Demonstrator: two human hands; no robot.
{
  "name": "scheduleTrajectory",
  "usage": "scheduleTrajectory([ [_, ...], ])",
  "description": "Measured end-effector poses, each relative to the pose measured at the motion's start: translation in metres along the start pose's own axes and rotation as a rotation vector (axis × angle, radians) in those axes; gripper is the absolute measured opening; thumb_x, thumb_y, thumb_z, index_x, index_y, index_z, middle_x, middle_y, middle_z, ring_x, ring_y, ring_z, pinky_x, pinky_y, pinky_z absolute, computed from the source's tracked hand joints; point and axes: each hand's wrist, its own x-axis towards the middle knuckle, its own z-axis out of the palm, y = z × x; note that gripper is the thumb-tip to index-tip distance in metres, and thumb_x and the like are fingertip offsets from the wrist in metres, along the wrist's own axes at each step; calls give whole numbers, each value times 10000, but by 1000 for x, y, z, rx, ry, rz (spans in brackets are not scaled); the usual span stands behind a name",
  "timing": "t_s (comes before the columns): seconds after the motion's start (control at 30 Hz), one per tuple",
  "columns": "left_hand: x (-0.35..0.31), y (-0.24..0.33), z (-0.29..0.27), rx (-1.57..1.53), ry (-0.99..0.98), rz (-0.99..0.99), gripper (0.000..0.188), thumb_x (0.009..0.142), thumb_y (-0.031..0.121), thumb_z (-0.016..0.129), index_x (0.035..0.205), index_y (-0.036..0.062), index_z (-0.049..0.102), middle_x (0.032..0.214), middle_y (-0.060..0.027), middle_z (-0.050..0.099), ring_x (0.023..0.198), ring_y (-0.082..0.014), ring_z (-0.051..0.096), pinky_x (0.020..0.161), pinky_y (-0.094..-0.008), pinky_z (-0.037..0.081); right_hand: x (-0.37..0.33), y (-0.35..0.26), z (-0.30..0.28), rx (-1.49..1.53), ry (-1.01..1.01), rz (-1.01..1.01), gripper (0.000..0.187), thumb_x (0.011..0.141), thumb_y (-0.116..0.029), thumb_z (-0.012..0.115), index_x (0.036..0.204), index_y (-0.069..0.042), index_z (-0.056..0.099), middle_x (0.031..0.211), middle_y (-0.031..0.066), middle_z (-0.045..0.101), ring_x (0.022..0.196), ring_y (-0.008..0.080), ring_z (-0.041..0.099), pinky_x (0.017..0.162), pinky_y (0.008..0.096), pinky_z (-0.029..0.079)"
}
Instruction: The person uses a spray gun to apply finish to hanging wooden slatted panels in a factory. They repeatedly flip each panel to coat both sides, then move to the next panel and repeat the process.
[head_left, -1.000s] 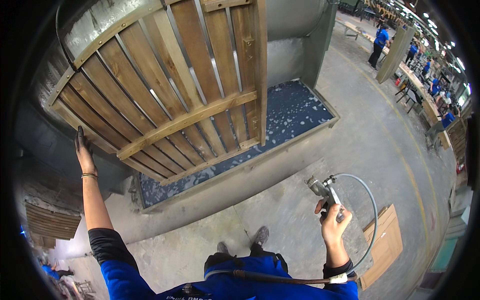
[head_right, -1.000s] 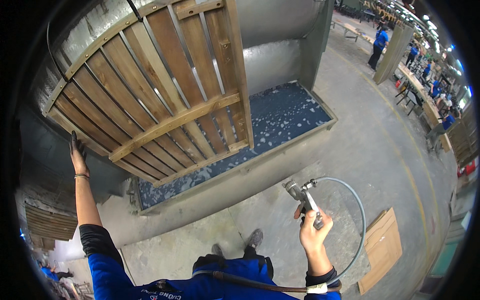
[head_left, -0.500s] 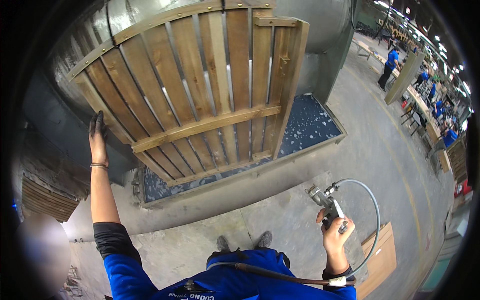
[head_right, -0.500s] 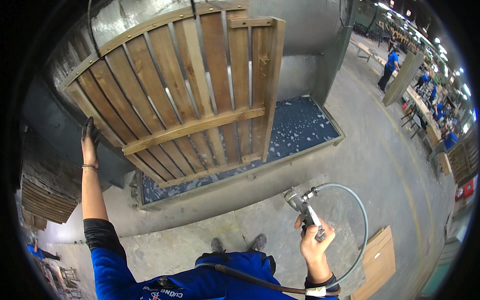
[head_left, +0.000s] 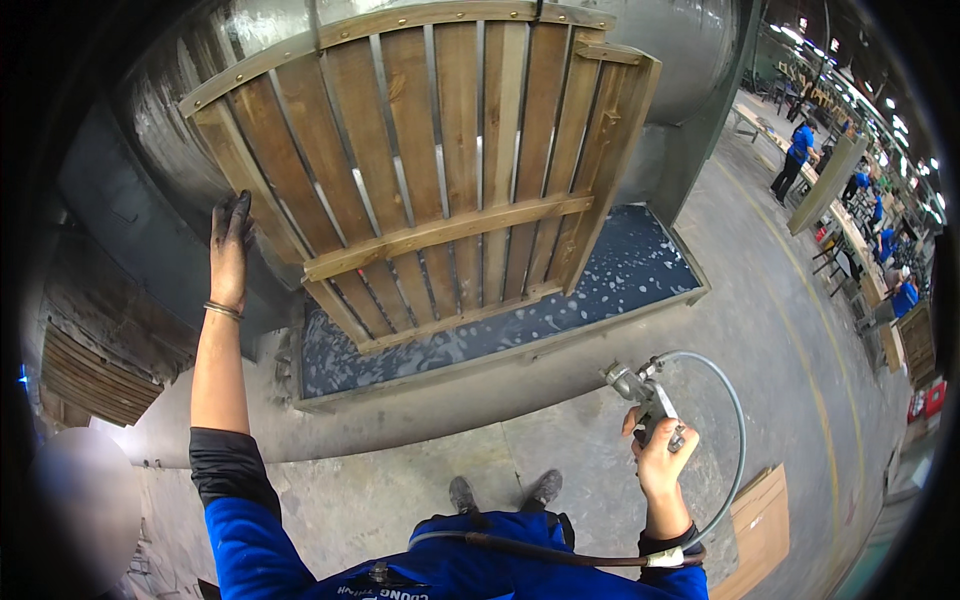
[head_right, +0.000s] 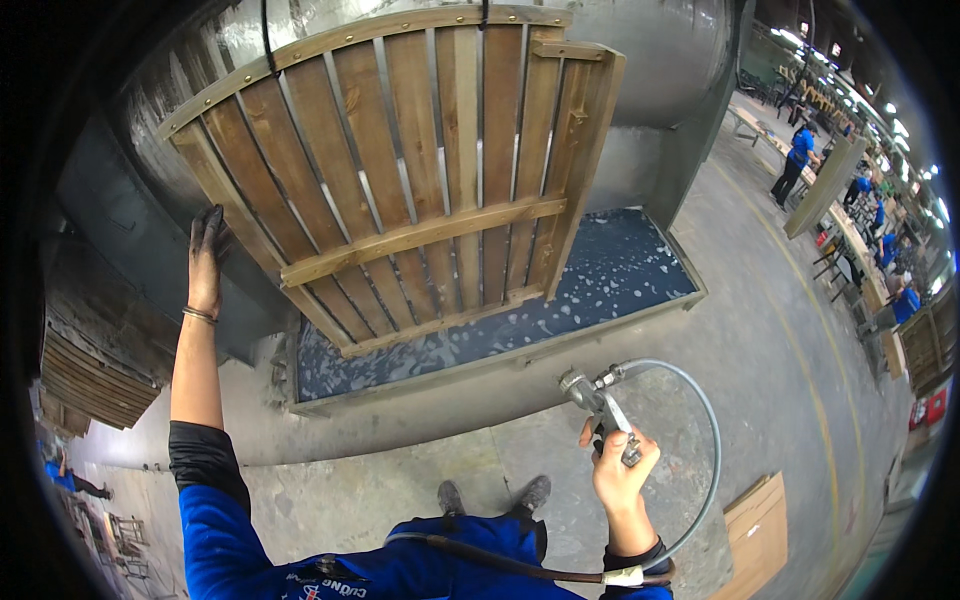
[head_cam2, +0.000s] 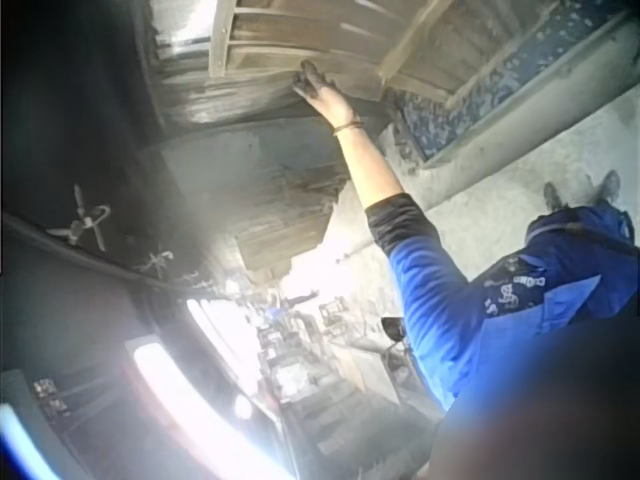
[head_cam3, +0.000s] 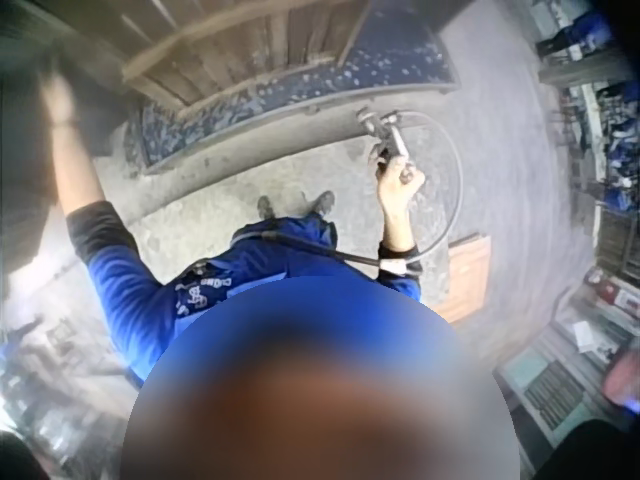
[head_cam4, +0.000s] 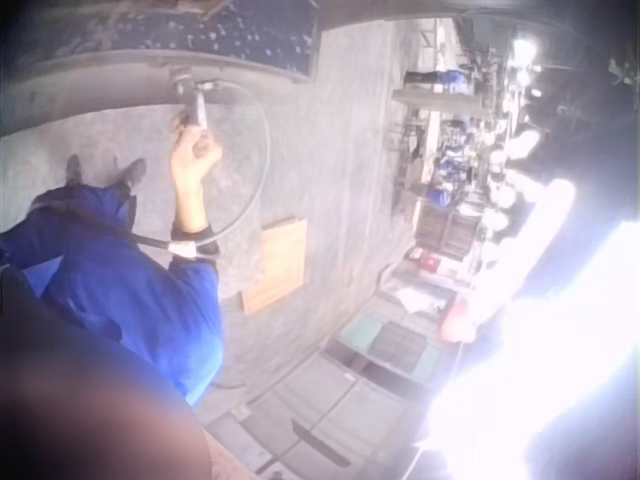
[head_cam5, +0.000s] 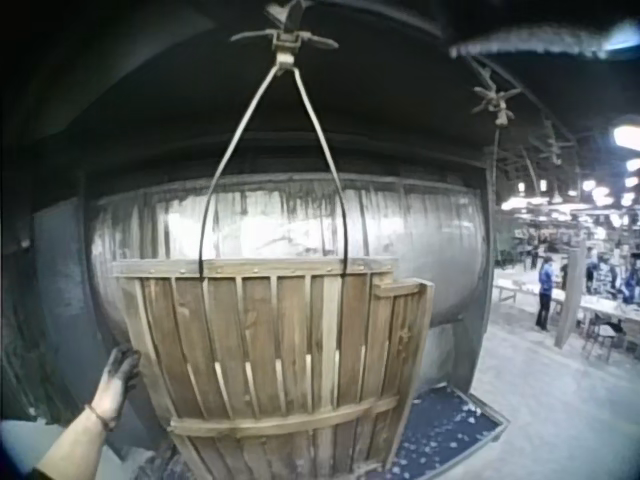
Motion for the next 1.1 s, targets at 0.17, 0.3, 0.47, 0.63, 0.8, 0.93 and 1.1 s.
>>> scheduleTrajectory([
  [0.17, -12, 5, -8, 22, -44, 20, 588, 1044, 447, 536, 1500, 87, 446, 1466, -88, 539, 1316, -258, 535, 1083, -385, 410, -3, 27, 35, -74, -29, 195, 583, 1074, -420, 533, 668, -11, 625, 610, -17, 563, 556, 67, 447, 514, 278, 330],
  [0.3, -12, 4, -21, -17, -101, 10, 566, 1056, 425, 509, 1498, 78, 449, 1467, -83, 546, 1320, -239, 542, 1076, -374, 415, -16, 34, 48, -195, -144, 159, 595, 1096, -468, 429, 768, -11, 624, 643, 17, 610, 509, 57, 450, 464, 241, 319],
  [0.47, -10, 9, -37, 4, -136, 26, 554, 1070, 394, 493, 1495, 40, 470, 1384, -86, 609, 1240, -203, 602, 1055, -348, 433, -53, -6, 55, 53, -183, 111, 692, 1097, -580, 223, 986, -3, 587, 687, 59, 612, 450, 67, 399, 414, 214, 301],
  [0.63, 0, 16, -47, 13, -198, 42, 560, 1078, 423, 446, 1492, 48, 484, 1368, -98, 638, 1252, -202, 603, 1060, -345, 422, -62, -14, 91, -31, -172, 236, 648, 1083, -483, 475, 678, -10, 653, 603, -6, 597, 525, 50, 480, 468, 244, 323],
  [0.8, 15, 16, -57, 34, -196, 52, 559, 1059, 469, 475, 1408, 49, 594, 1292, -95, 687, 1230, -193, 609, 1057, -336, 417, -70, -29, 112, -80, -267, 216, 597, 1079, -447, 509, 712, -2, 663, 616, -4, 607, 494, 48, 444, 457, 248, 320],
  [0.93, 28, 20, -64, 31, -203, 48, 555, 1042, 478, 490, 1276, 18, 695, 1238, -147, 711, 1198, -241, 616, 1037, -348, 424, -78, -55, 130, 93, -285, 100, 692, 1062, -549, 465, 736, 39, 634, 649, 44, 643, 454, 70, 478, 415, 240, 337],
  [1.1, 43, 15, -70, -32, -187, 19, 577, 1028, 500, 521, 1219, -10, 711, 1176, -112, 725, 1172, -225, 629, 1039, -322, 429, -75, -41, 169, -78, -425, 178, 577, 1049, -467, 568, 736, 10, 660, 649, 19, 639, 601, 74, 554, 549, 267, 438],
])
